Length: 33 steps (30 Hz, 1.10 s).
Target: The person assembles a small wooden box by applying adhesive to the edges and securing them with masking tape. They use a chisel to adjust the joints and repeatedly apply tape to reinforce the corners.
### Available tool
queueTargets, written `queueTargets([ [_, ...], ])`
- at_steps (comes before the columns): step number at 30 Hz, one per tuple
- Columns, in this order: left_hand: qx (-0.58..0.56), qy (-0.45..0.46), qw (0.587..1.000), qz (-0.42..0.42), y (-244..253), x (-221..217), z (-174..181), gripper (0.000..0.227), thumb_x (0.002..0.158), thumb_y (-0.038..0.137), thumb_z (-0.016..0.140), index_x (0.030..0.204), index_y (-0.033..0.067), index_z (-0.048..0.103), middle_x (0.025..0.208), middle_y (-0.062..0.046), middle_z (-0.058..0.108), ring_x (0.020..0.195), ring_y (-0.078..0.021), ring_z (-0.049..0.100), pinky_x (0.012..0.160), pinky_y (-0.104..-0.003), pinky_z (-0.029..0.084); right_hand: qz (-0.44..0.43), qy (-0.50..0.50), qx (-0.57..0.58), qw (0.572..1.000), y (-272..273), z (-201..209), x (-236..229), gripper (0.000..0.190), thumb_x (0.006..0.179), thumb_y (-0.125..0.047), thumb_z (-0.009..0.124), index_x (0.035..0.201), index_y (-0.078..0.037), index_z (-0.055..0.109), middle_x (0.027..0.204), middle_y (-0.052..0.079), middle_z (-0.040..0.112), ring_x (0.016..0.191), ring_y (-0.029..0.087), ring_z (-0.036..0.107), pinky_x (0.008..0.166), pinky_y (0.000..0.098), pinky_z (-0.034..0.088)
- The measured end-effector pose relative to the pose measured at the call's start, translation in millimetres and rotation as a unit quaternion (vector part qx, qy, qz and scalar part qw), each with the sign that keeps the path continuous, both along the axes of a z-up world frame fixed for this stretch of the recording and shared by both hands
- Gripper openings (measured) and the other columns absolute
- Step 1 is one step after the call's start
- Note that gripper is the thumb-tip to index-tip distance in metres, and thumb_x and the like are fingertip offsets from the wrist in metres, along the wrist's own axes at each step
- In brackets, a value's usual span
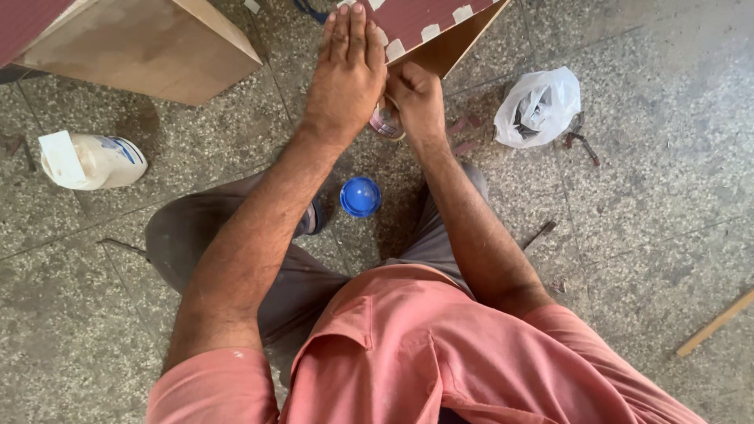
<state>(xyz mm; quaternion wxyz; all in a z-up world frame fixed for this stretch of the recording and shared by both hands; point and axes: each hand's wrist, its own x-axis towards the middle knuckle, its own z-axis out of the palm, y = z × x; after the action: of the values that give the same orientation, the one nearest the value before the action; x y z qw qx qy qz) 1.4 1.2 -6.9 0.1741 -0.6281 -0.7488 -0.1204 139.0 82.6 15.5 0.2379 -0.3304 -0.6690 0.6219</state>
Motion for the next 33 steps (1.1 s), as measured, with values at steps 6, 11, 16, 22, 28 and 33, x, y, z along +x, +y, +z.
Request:
queueTargets([
  [6, 0.001, 0.057, 0.998, -0.013, 1, -4, -1, 0.047, 0.107, 0.011, 0.067, 0.136, -0.0233, 0.052, 0.136, -0.051, 0.049, 0.133, -0.0591, 0.051, 0.114, -0.064, 0.043, 0.058, -0.108, -0.111, 0.986, 33, 11, -14, 0.014, 0.096, -0.010, 0.068, 0.090, 0.001, 0.075, 0.058, 0.003, 0.063, 0.040, 0.008, 0.045, 0.035, 0.0257, 0.032],
  [11, -0.002, 0.100, 0.995, 0.008, 3, -3, 0, 0.045, 0.106, 0.009, 0.070, 0.134, -0.0224, 0.053, 0.132, -0.051, 0.052, 0.127, -0.0592, 0.055, 0.109, -0.065, 0.048, 0.100, -0.108, -0.178, 0.973, 42, -31, -5, 0.017, 0.097, -0.015, 0.064, 0.092, -0.002, 0.073, 0.059, 0.002, 0.061, 0.039, 0.008, 0.044, 0.033, 0.0265, 0.033],
  [16, -0.024, 0.144, 0.987, 0.071, 17, 8, 5, 0.043, 0.103, 0.008, 0.070, 0.130, -0.0200, 0.051, 0.128, -0.051, 0.053, 0.125, -0.0576, 0.057, 0.107, -0.066, 0.049, 0.027, -0.139, 0.079, 0.987, 42, -101, 48, 0.031, 0.097, -0.023, 0.077, 0.102, 0.006, 0.071, 0.080, 0.020, 0.070, 0.064, 0.023, 0.064, 0.055, 0.0367, 0.048],
  [22, -0.022, 0.182, 0.982, 0.055, 14, 12, 6, 0.031, 0.106, 0.010, 0.066, 0.120, -0.0119, 0.049, 0.116, -0.051, 0.058, 0.117, -0.0552, 0.063, 0.100, -0.066, 0.053, -0.104, -0.340, 0.212, 0.910, 74, -135, 166, 0.055, 0.097, -0.023, 0.064, 0.149, -0.012, 0.049, 0.096, 0.018, 0.078, 0.085, 0.035, 0.075, 0.073, 0.0468, 0.056],
  [28, -0.001, 0.187, 0.981, 0.059, 18, 10, 1, 0.025, 0.107, 0.010, 0.066, 0.118, -0.0077, 0.053, 0.115, -0.047, 0.062, 0.114, -0.0512, 0.066, 0.098, -0.062, 0.055, -0.127, -0.424, 0.334, 0.832, 86, -186, 269, 0.074, 0.093, -0.019, 0.073, 0.157, -0.008, 0.038, 0.103, 0.024, 0.073, 0.087, 0.041, 0.071, 0.074, 0.0513, 0.054],
  [33, 0.048, 0.124, 0.986, 0.104, 14, 22, 16, 0.025, 0.114, 0.014, 0.072, 0.123, -0.0026, 0.056, 0.130, -0.041, 0.060, 0.126, -0.0505, 0.061, 0.110, -0.061, 0.052, -0.017, -0.516, 0.287, 0.807, 68, -233, 327, 0.072, 0.092, -0.025, 0.074, 0.156, -0.014, 0.042, 0.112, 0.022, 0.072, 0.103, 0.041, 0.069, 0.086, 0.0513, 0.055],
])
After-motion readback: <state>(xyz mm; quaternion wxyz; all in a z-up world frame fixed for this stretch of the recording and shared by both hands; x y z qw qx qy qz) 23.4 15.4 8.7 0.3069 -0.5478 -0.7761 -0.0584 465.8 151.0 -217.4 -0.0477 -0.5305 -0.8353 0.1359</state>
